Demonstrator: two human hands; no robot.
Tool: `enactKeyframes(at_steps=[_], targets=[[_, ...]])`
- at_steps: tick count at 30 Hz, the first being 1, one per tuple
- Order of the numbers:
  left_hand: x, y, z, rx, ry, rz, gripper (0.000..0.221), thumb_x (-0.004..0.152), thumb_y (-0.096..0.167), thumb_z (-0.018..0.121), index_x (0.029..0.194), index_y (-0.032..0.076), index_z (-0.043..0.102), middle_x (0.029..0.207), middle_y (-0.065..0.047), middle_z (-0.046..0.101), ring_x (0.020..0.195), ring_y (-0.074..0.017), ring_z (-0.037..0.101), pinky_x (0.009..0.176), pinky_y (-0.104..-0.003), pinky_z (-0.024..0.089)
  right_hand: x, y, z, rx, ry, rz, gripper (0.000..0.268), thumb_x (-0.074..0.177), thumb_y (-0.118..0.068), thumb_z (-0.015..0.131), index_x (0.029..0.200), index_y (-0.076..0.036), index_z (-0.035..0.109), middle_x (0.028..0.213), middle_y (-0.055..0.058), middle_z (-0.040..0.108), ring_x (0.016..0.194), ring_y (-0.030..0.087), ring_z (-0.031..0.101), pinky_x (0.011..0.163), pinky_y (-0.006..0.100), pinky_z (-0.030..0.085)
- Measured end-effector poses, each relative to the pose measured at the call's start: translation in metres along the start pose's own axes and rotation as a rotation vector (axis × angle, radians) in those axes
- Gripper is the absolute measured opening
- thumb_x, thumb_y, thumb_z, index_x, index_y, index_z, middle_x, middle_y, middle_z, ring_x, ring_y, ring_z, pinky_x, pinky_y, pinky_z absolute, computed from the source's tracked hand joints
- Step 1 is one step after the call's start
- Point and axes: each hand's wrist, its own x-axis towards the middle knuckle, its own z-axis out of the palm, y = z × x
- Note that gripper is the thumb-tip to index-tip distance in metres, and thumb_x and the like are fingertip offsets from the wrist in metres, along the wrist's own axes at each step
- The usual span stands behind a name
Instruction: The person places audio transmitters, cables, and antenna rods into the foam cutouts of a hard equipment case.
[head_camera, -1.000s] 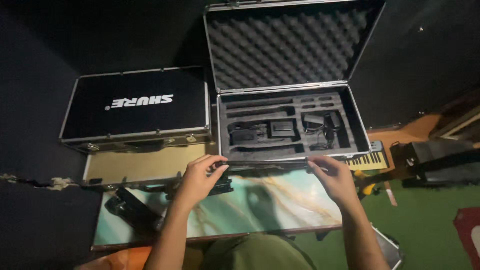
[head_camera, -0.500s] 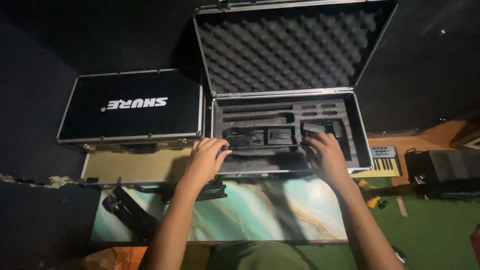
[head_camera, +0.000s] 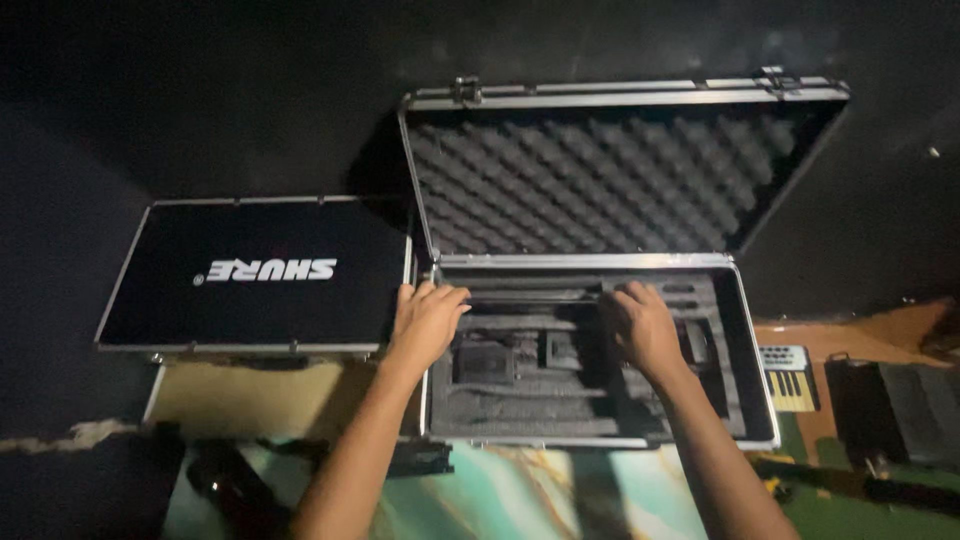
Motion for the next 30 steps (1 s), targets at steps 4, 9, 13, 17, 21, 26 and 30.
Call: enactKeyframes(at_steps=[4,9,13,17,21,26,30], targets=[[0.021,-0.013,0.02,0.027,-0.004,-0.012,0.021,0.09,0.023,0.069,0.107,0.011,0.074,0.101,-0.002,0.072,0.097,-0.0248,0.062,0.082,-0.043,0.04,0.017,0.016,0.017,0.023,0.045,0.045,0.036,0.074,-0.003,0.074,0.11,-0.006,0.072,0.11,0.015,0.066,0.1,0.039,0.058,0.087,0.047,0.05],[0.035,-0.022,0.032,0.066,-0.025,-0.036,0.022,0.089,0.025,0.07,0.106,0.012,0.076,0.102,-0.002,0.073,0.095,-0.0237,0.063,0.082,-0.042,0.04,0.033,0.021,0.027,0.052,0.039,0.052,0.034,0.077,-0.004,0.072,0.111,-0.007,0.074,0.111,0.012,0.068,0.097,0.037,0.061,0.084,0.046,0.052],[0.039,-0.024,0.037,0.162,-0.192,-0.08,0.021,0.088,0.027,0.07,0.103,0.015,0.077,0.095,-0.001,0.074,0.095,-0.0231,0.064,0.083,-0.042,0.041,0.033,0.021,0.037,0.041,0.047,0.102,0.027,0.081,-0.007,0.07,0.108,-0.008,0.075,0.105,0.011,0.07,0.095,0.034,0.062,0.081,0.044,0.053],[0.039,-0.024,0.04,0.203,-0.185,-0.09,0.022,0.087,0.028,0.07,0.103,0.013,0.077,0.091,-0.002,0.074,0.093,-0.0227,0.064,0.081,-0.043,0.04,0.032,0.025,0.048,-0.027,0.004,0.107,0.027,0.081,-0.007,0.068,0.106,-0.011,0.077,0.097,0.008,0.072,0.089,0.033,0.061,0.078,0.044,0.052],[0.039,-0.023,0.04,0.181,-0.217,-0.112,0.019,0.09,0.029,0.07,0.098,0.012,0.077,0.086,-0.003,0.074,0.091,-0.0233,0.063,0.081,-0.044,0.038,0.029,0.028,0.051,-0.067,0.022,0.088,0.029,0.08,-0.009,0.068,0.108,-0.009,0.075,0.099,0.008,0.072,0.089,0.033,0.06,0.078,0.043,0.05],[0.034,-0.022,0.044,0.207,-0.179,-0.109,0.017,0.09,0.025,0.068,0.094,0.012,0.077,0.088,-0.001,0.074,0.092,-0.0213,0.062,0.083,-0.043,0.037,0.025,0.039,0.058,-0.053,0.024,0.079,0.031,0.08,-0.007,0.065,0.11,-0.01,0.075,0.108,0.005,0.075,0.092,0.03,0.059,0.08,0.041,0.046],[0.028,-0.024,0.052,0.202,-0.092,-0.064,0.014,0.087,0.021,0.067,0.091,0.013,0.078,0.093,-0.003,0.074,0.096,-0.0226,0.061,0.082,-0.045,0.036,0.022,0.038,0.066,-0.057,-0.003,0.101,0.026,0.084,-0.012,0.066,0.108,-0.014,0.077,0.108,0.004,0.075,0.09,0.029,0.058,0.077,0.042,0.044]])
